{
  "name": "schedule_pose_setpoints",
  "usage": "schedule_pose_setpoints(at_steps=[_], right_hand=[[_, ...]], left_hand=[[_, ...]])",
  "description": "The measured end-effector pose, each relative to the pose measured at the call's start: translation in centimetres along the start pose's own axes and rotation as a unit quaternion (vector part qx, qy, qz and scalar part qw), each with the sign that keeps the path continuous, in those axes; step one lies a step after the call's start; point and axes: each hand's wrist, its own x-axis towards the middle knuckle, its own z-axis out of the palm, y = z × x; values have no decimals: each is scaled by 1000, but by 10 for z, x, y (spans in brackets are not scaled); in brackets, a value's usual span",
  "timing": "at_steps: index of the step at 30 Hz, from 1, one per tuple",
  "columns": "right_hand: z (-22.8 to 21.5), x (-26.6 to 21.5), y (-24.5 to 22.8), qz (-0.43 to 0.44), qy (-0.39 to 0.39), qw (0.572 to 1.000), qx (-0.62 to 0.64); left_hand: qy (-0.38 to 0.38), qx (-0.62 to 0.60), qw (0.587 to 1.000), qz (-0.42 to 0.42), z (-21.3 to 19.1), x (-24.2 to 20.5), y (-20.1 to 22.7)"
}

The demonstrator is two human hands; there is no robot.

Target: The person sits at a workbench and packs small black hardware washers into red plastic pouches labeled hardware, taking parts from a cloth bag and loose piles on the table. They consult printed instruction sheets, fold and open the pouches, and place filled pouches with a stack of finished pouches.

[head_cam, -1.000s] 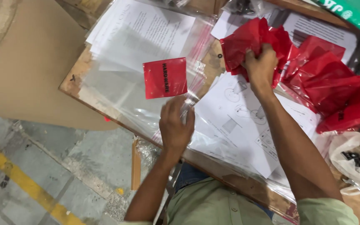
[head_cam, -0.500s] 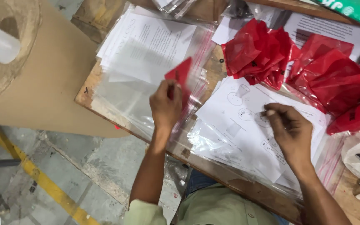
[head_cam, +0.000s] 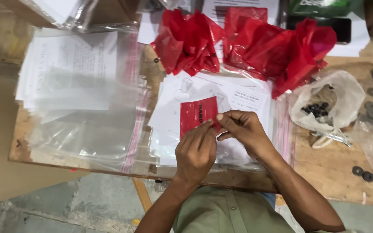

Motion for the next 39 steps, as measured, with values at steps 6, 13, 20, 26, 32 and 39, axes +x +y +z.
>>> schedule_pose_setpoints(at_steps=[6, 13, 20, 26, 32, 39], right_hand=[[-23, -6, 23, -33, 22, 997, -65], [-20, -9, 35, -42, 38, 997, -48], [-21, -6, 48, -79, 23, 995, 64], [-26, -10, 48, -61, 18, 993, 95], [-7, -19, 26, -123, 145, 964, -188], [4, -18, 21, -161, 123, 943, -265]], left_hand=[[-22, -54, 998, 0, 15, -9, 11], [-19, -212, 956, -203, 11, -7, 14], [-36, -313, 919, -237, 17, -1, 10], [-17, -315, 905, -285, 31, -16, -9], [34, -222, 945, -237, 19, -6, -21], [-25, -215, 957, -192, 13, 20, 11]])
